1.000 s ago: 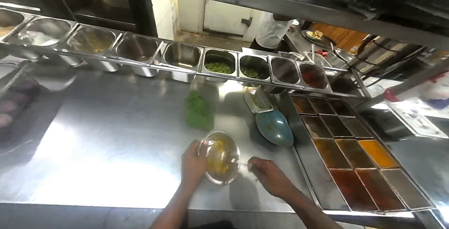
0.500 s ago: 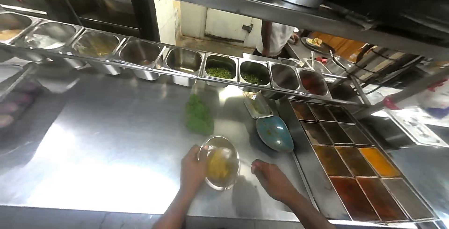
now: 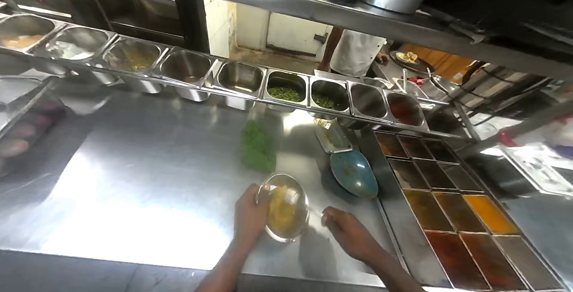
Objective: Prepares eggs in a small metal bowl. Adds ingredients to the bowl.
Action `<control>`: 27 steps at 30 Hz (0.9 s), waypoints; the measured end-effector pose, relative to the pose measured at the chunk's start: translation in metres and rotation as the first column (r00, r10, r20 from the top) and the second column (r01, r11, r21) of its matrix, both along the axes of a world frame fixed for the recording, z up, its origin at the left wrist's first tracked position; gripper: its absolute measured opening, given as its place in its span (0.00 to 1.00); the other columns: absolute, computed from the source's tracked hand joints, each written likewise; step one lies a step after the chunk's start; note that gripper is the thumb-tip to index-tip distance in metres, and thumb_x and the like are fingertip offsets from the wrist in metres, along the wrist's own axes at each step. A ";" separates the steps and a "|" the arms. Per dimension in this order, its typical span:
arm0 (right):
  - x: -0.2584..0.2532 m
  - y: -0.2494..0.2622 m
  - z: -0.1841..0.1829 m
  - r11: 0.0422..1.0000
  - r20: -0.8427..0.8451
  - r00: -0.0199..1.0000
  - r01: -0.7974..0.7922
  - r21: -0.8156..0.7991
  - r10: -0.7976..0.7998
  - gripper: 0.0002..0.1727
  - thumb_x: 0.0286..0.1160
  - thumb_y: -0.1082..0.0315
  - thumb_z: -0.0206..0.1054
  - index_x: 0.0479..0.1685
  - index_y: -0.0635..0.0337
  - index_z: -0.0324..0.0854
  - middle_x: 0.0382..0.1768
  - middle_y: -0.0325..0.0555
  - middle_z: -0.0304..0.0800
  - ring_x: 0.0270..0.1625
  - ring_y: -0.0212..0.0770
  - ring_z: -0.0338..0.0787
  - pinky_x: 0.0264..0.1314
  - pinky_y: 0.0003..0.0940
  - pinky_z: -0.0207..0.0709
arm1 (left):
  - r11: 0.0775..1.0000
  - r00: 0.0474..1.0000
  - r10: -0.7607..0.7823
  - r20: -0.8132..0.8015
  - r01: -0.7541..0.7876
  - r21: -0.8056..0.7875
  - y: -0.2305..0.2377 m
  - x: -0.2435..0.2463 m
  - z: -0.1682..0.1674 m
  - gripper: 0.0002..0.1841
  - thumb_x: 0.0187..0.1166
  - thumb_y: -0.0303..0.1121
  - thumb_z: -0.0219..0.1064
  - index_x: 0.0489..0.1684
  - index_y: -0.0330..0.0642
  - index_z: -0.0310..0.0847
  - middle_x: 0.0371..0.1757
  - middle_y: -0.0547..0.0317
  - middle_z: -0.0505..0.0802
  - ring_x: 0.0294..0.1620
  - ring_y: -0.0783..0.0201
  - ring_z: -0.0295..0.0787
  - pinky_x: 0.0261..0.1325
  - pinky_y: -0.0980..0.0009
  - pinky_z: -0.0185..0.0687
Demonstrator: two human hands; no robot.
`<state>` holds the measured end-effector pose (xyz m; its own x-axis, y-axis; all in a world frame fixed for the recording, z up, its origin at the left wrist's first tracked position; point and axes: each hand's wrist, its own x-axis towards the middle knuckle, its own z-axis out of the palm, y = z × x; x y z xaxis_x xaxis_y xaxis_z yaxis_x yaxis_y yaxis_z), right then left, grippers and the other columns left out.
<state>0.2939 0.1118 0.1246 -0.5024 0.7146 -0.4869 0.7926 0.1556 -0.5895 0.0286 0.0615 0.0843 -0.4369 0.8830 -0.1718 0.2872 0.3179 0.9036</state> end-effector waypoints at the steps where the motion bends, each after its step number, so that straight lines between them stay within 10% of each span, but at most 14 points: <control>1: 0.000 -0.001 0.000 0.999 -0.005 1.000 -0.027 -0.022 0.027 0.19 0.91 0.61 0.52 0.57 0.63 0.85 0.41 0.54 0.89 0.37 0.49 0.87 0.45 0.51 0.81 | 1.000 1.000 0.004 0.000 -0.004 0.003 -0.001 0.000 -0.001 0.20 0.88 0.47 0.59 0.27 0.43 0.77 0.20 0.62 0.78 0.23 0.64 0.76 0.33 0.62 0.75; 10: 0.000 0.000 -0.001 1.000 0.046 0.999 -0.013 -0.013 0.013 0.19 0.91 0.60 0.52 0.59 0.63 0.84 0.42 0.56 0.89 0.39 0.51 0.89 0.48 0.54 0.82 | 1.000 1.000 0.010 -0.011 -0.010 0.018 0.002 0.001 -0.001 0.20 0.88 0.47 0.60 0.27 0.44 0.78 0.20 0.63 0.78 0.23 0.65 0.77 0.32 0.63 0.76; 12: 0.002 -0.002 -0.004 0.999 -0.011 0.999 -0.042 -0.033 0.041 0.19 0.91 0.59 0.51 0.57 0.61 0.84 0.36 0.50 0.85 0.30 0.44 0.83 0.34 0.45 0.80 | 1.000 1.000 0.016 -0.007 -0.016 0.027 0.001 0.000 -0.001 0.20 0.88 0.47 0.60 0.25 0.44 0.77 0.19 0.64 0.77 0.22 0.66 0.75 0.31 0.64 0.74; 15: 0.000 0.001 -0.001 0.999 0.068 0.997 -0.040 -0.002 0.040 0.20 0.91 0.59 0.52 0.59 0.64 0.84 0.42 0.57 0.90 0.41 0.53 0.89 0.50 0.56 0.81 | 1.000 1.000 0.010 -0.010 -0.010 0.019 0.002 0.000 -0.001 0.20 0.88 0.47 0.60 0.25 0.44 0.77 0.20 0.63 0.78 0.23 0.65 0.76 0.32 0.63 0.75; 17: 0.001 -0.001 -0.004 0.998 0.013 0.997 -0.070 -0.005 0.070 0.19 0.91 0.59 0.52 0.57 0.61 0.85 0.38 0.52 0.87 0.32 0.46 0.85 0.37 0.47 0.81 | 1.000 1.000 0.006 -0.008 -0.006 0.002 0.002 -0.002 -0.001 0.20 0.88 0.48 0.60 0.26 0.44 0.77 0.20 0.63 0.78 0.23 0.65 0.76 0.33 0.62 0.75; 20: 0.001 0.003 -0.002 0.999 0.047 0.998 -0.038 0.013 0.037 0.19 0.91 0.60 0.53 0.57 0.63 0.85 0.42 0.55 0.90 0.40 0.51 0.89 0.48 0.53 0.82 | 1.000 1.000 0.006 -0.006 -0.006 0.002 0.003 -0.001 -0.001 0.20 0.88 0.48 0.60 0.26 0.45 0.77 0.20 0.63 0.78 0.23 0.65 0.77 0.32 0.63 0.75; 27: 0.003 0.001 -0.007 0.999 -0.028 1.000 0.011 -0.036 -0.012 0.18 0.90 0.58 0.53 0.56 0.60 0.85 0.35 0.48 0.85 0.26 0.41 0.81 0.31 0.42 0.77 | 1.000 1.000 0.007 0.001 -0.007 -0.001 0.004 -0.002 -0.001 0.20 0.88 0.48 0.60 0.26 0.44 0.77 0.20 0.62 0.78 0.23 0.64 0.76 0.33 0.62 0.75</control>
<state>0.2970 0.1131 0.1179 -0.5086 0.7027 -0.4975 0.7769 0.1254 -0.6170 0.0265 0.0656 0.0838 -0.4427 0.8798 -0.1732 0.2838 0.3207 0.9037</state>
